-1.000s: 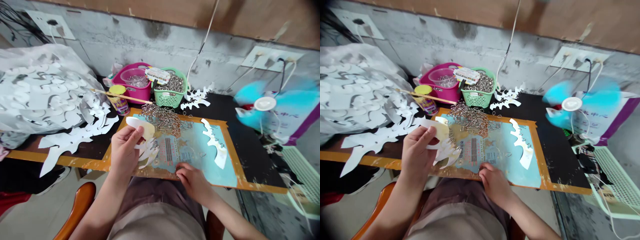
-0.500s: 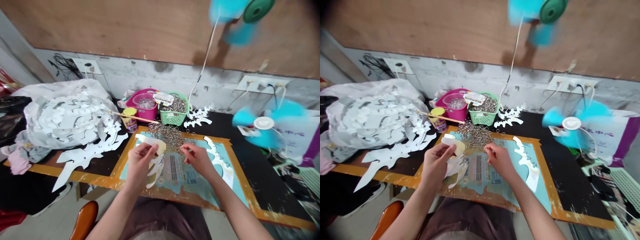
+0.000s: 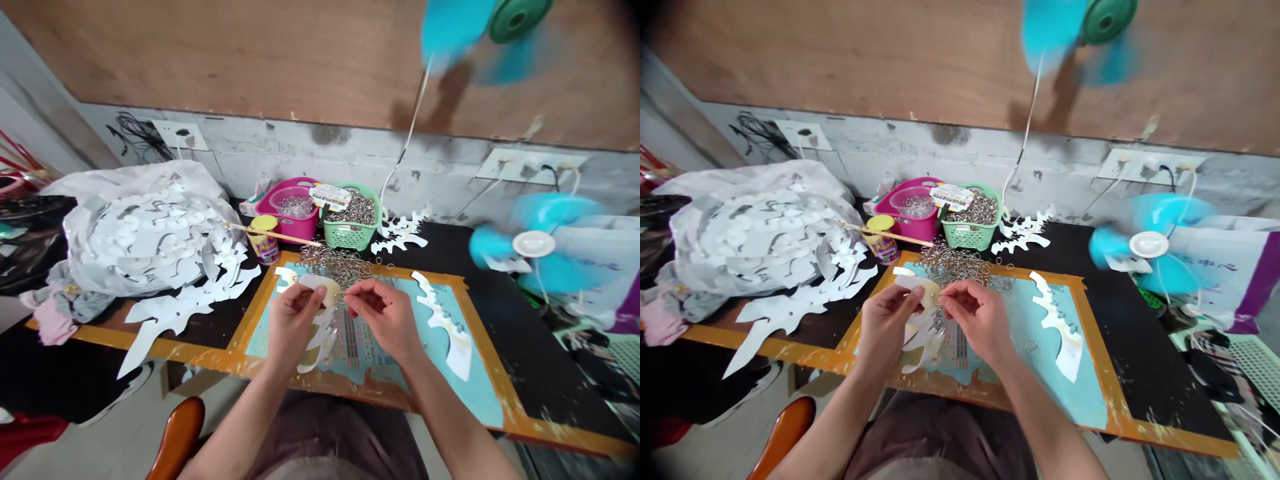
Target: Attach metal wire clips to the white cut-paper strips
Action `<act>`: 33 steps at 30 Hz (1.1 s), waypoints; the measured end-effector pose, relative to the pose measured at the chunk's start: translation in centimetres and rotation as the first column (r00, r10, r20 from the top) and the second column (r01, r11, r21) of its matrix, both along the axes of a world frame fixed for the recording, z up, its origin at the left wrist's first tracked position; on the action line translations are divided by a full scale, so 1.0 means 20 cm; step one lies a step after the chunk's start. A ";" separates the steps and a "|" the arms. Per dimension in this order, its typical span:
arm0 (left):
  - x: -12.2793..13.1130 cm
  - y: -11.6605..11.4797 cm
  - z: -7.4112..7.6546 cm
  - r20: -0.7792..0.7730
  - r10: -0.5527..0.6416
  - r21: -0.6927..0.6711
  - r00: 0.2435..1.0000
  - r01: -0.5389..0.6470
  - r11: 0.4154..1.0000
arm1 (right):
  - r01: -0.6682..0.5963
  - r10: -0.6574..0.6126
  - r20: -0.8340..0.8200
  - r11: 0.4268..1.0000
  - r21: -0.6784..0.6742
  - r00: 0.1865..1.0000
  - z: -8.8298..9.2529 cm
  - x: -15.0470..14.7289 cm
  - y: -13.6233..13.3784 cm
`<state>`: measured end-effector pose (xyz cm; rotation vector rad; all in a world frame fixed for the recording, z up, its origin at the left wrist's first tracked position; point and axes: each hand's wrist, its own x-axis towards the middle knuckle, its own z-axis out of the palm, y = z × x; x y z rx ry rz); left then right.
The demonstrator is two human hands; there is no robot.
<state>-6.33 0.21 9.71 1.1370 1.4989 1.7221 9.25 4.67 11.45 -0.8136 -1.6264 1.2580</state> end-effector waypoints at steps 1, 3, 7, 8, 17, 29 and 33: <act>0.00 0.00 0.01 -0.068 0.017 0.019 0.998 -0.015 1.000 | -0.023 0.023 -0.006 1.000 -0.009 1.000 0.00 0.01 0.01; 0.00 0.00 0.02 -0.233 0.073 0.075 0.970 -0.057 0.996 | -0.047 0.046 -0.028 0.999 -0.014 0.999 -0.02 0.02 0.02; -0.01 -0.01 0.02 -0.438 0.157 0.128 0.885 -0.111 0.985 | -0.030 0.029 -0.054 0.999 -0.025 0.998 -0.08 0.01 0.04; -0.01 -0.01 0.01 -0.459 0.160 0.114 0.874 -0.121 0.986 | -0.025 0.023 -0.058 0.999 -0.038 0.998 -0.09 0.00 0.04; -0.01 0.01 -0.01 -0.147 0.050 -0.013 0.988 -0.053 0.999 | -0.109 0.107 -0.053 0.993 -0.048 0.993 -0.11 -0.03 0.04; 0.11 0.01 -0.01 0.167 -0.065 0.013 0.984 0.064 0.998 | 0.196 -0.200 0.076 0.978 0.067 0.977 -0.06 0.00 -0.01; 0.22 0.02 -0.02 0.231 -0.120 0.099 0.965 0.100 0.990 | 0.214 -0.215 0.059 0.976 0.023 0.975 -0.06 0.10 -0.04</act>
